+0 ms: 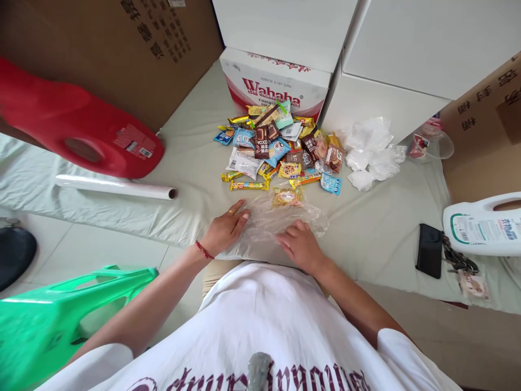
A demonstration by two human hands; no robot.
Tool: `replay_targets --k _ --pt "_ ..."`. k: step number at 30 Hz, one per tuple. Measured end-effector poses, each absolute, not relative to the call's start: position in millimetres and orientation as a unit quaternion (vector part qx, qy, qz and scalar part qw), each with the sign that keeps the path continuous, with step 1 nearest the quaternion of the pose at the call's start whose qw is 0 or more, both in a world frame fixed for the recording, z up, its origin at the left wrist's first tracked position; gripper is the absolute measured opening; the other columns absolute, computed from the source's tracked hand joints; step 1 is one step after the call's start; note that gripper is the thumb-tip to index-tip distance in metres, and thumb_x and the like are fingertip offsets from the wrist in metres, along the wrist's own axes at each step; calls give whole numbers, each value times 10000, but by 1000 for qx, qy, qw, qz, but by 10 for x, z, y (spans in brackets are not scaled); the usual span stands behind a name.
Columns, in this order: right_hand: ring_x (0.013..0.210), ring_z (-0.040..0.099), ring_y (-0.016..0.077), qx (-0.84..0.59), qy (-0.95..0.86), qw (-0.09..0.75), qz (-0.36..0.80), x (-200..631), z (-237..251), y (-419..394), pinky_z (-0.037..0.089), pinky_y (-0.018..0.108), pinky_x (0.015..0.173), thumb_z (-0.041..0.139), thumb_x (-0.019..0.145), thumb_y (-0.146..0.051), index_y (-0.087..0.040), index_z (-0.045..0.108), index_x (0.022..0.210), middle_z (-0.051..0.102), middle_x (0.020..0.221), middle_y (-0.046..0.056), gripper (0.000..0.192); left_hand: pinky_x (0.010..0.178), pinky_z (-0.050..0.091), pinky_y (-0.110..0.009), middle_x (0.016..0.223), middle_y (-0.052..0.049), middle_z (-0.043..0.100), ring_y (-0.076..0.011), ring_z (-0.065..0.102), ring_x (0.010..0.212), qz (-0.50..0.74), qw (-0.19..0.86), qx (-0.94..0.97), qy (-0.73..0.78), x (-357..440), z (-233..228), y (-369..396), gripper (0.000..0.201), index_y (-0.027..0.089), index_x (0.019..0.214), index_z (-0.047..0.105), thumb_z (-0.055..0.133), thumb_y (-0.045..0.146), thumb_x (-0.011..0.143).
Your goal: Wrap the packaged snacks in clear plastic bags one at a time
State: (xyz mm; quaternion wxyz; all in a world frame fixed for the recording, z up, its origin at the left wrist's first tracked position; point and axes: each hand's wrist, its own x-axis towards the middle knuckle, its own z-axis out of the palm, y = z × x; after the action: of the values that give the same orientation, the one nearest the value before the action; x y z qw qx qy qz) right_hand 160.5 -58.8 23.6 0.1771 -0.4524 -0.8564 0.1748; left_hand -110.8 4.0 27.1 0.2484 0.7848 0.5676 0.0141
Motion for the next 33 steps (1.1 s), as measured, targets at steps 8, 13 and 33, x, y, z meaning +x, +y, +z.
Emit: replay_targets --k 8,13,33 --pt "950 522 207 -352 -902 207 142 1923 172 -1092 435 340 829 523 1000 -110 -241 760 975 662 842 43 272 871 572 -499 1475 -229 559 -378 644 1199 -59 79 800 591 -856 403 -133 422 148 1332 645 391 210 1001" --pt "1073 545 227 -376 -892 205 143 2069 102 -1232 466 370 885 515 1011 -121 -236 761 903 711 1035 54 292 1249 247 -574 1647 -43 419 -274 342 1541 38 102 944 313 -768 296 -53 611 372 1486 513 390 70 970" --pt "1124 665 223 -522 -756 207 337 3100 727 -1229 555 407 980 502 1039 -304 -274 706 1175 738 1130 75 247 1006 566 -437 1477 -96 610 -277 676 1182 9 262 835 484 -435 202 86 350 184 832 740 443 292 981"
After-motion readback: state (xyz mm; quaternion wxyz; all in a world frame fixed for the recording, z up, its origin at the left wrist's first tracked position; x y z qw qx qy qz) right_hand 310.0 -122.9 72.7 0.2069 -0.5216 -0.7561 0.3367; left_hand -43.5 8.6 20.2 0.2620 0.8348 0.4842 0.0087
